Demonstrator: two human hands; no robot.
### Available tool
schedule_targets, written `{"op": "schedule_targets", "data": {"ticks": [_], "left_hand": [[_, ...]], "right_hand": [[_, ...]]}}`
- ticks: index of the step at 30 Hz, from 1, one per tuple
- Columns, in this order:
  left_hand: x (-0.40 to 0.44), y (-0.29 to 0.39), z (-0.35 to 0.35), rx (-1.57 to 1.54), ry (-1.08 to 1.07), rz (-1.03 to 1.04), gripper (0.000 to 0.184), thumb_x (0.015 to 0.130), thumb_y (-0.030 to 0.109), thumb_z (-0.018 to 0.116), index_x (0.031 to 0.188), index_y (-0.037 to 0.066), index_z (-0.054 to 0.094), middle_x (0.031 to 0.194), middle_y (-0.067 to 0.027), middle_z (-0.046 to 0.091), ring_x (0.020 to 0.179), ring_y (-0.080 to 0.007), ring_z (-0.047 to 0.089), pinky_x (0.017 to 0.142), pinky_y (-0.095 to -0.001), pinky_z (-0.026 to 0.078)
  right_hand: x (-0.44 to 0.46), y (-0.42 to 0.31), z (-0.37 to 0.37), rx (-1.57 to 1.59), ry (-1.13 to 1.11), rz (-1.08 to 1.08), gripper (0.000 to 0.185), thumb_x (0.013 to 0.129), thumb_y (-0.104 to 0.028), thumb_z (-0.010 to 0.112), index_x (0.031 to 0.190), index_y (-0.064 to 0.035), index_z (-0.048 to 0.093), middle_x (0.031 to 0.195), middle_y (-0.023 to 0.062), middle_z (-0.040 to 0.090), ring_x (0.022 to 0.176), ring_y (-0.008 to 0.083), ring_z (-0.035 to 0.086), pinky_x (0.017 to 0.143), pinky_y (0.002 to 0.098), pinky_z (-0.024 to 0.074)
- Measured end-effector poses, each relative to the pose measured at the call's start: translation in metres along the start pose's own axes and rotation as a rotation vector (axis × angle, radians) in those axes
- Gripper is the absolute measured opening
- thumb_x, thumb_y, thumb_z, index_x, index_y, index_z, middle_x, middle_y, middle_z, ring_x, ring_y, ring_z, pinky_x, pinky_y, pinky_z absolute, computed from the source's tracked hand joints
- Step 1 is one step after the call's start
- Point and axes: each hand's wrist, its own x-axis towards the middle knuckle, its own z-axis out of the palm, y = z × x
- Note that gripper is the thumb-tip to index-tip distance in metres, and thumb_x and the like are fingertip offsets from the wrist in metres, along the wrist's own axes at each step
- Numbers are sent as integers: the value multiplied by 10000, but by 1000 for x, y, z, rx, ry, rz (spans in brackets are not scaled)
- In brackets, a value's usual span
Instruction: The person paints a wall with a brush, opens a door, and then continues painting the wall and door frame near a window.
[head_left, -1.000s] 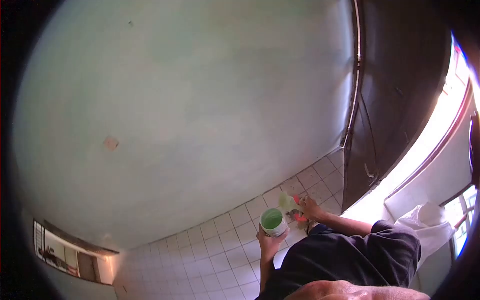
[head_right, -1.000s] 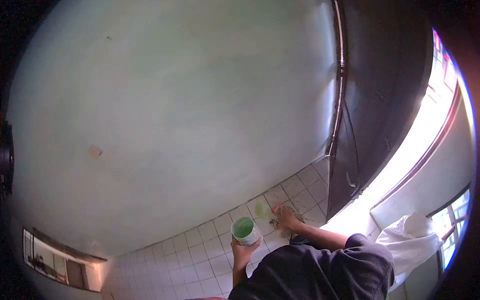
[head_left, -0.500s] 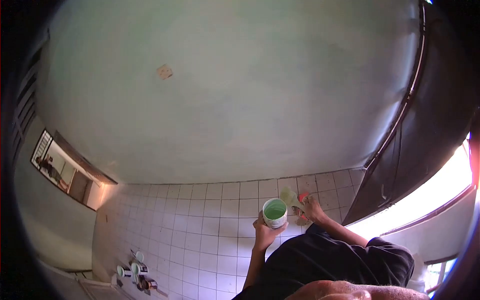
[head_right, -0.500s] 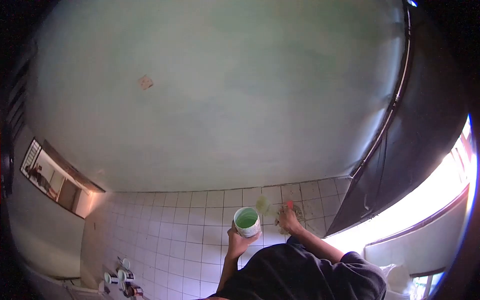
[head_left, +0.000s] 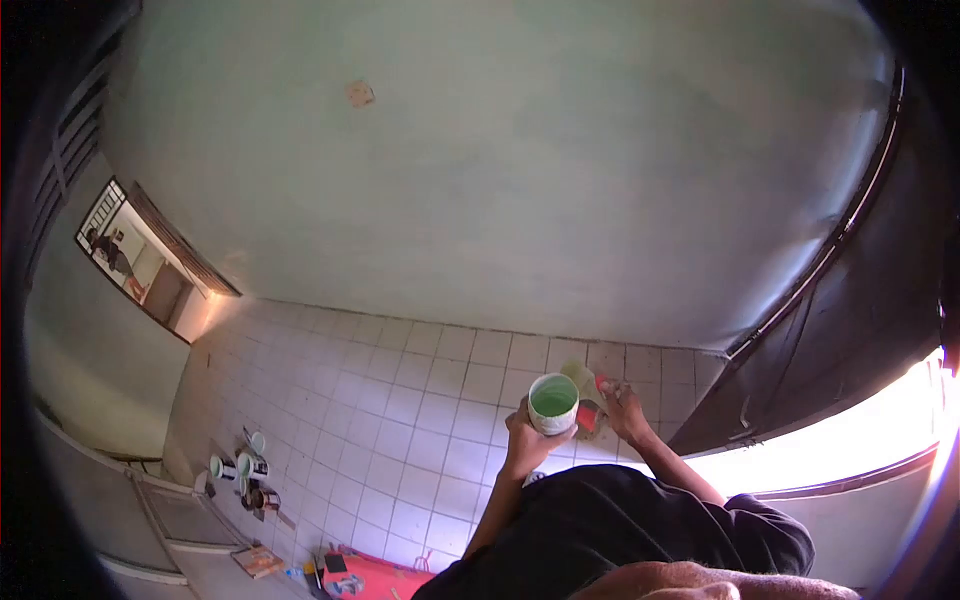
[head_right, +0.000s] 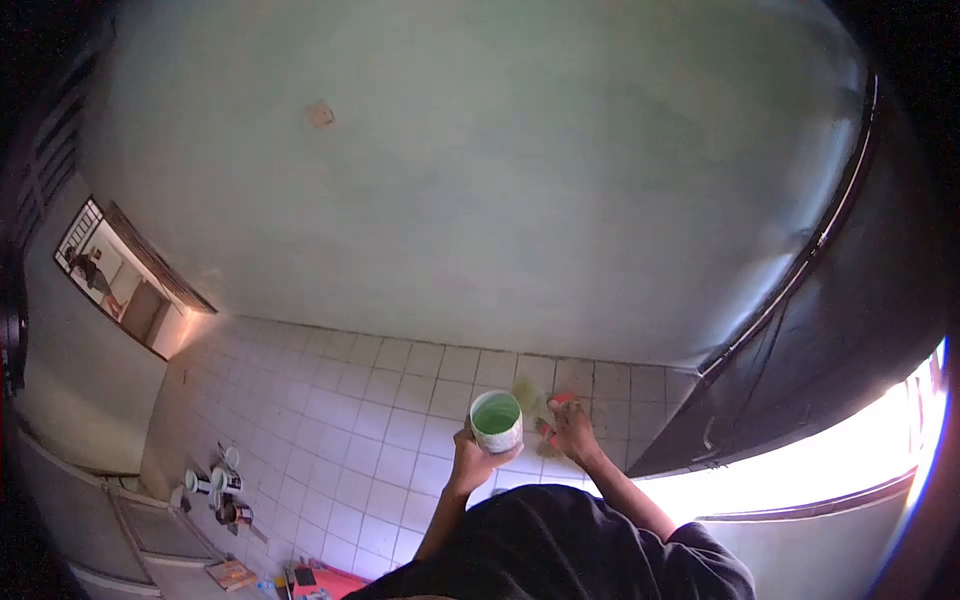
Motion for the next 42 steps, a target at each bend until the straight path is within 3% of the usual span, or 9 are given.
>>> {"op": "schedule_targets", "data": {"ticks": [15,18,20,22,29,31,37,39,42], "left_hand": [[-30,23,60,136,-6,-73,746,690,246,986,1289,15,606,1099,-165,755,989,-378,757,884,-492,563],[-42,18,60,185,-16,-147,798,699,283,983,1346,36,586,1154,-151,737,1042,-357,722,954,-490,493],[-49,18,62,215,-23,-195,800,703,293,982,1350,42,587,1164,-142,736,1060,-345,713,978,-486,469],[-49,18,60,193,16,-105,640,723,200,984,1220,-26,649,1073,-173,782,976,-295,786,882,-426,617],[-41,7,43,88,-48,-189,612,729,187,985,1201,-21,657,1062,-167,780,959,-291,782,877,-410,612],[-36,1,38,144,-55,-187,764,703,314,982,1328,74,614,1172,-133,731,1081,-357,695,983,-508,450],[-21,-14,24,10,-87,-174,706,708,303,992,1237,20,621,1092,-166,741,997,-405,715,941,-513,509],[-15,-16,22,40,-72,-120,579,737,145,977,1196,-36,674,1063,-135,777,955,-228,757,886,-382,599],[-9,-21,20,49,-97,-124,582,739,148,976,1202,-35,674,1073,-134,772,962,-228,758,894,-380,598]], "right_hand": [[-36,46,-58,-147,-86,-18,302,1045,-218,666,1002,77,619,885,245,689,829,271,668,763,461,514],[-28,51,-57,-162,-109,-104,243,1038,-195,669,1057,46,646,919,290,685,873,417,706,753,497,511],[-24,40,-64,-149,-180,-138,243,1036,-198,676,1076,41,661,943,227,709,860,235,651,812,438,522],[-21,43,-63,-110,-210,-159,250,1029,-196,688,1123,35,682,977,216,731,888,227,662,838,426,529],[-17,27,-61,-100,-214,11,285,964,-216,782,1105,31,774,1004,151,804,880,178,694,832,387,558],[-17,21,-62,-39,-149,7,294,943,-225,807,1084,31,784,985,145,808,859,170,696,807,380,561],[-23,0,-48,-72,-190,50,346,916,-254,846,1102,31,787,892,115,789,798,142,661,761,375,549],[-28,-17,-47,-114,-172,80,344,927,-256,841,1120,24,787,894,103,774,812,129,629,762,373,539],[-27,0,-34,11,-156,176,332,949,-248,828,1130,28,786,922,86,772,841,125,609,780,366,533]]}}
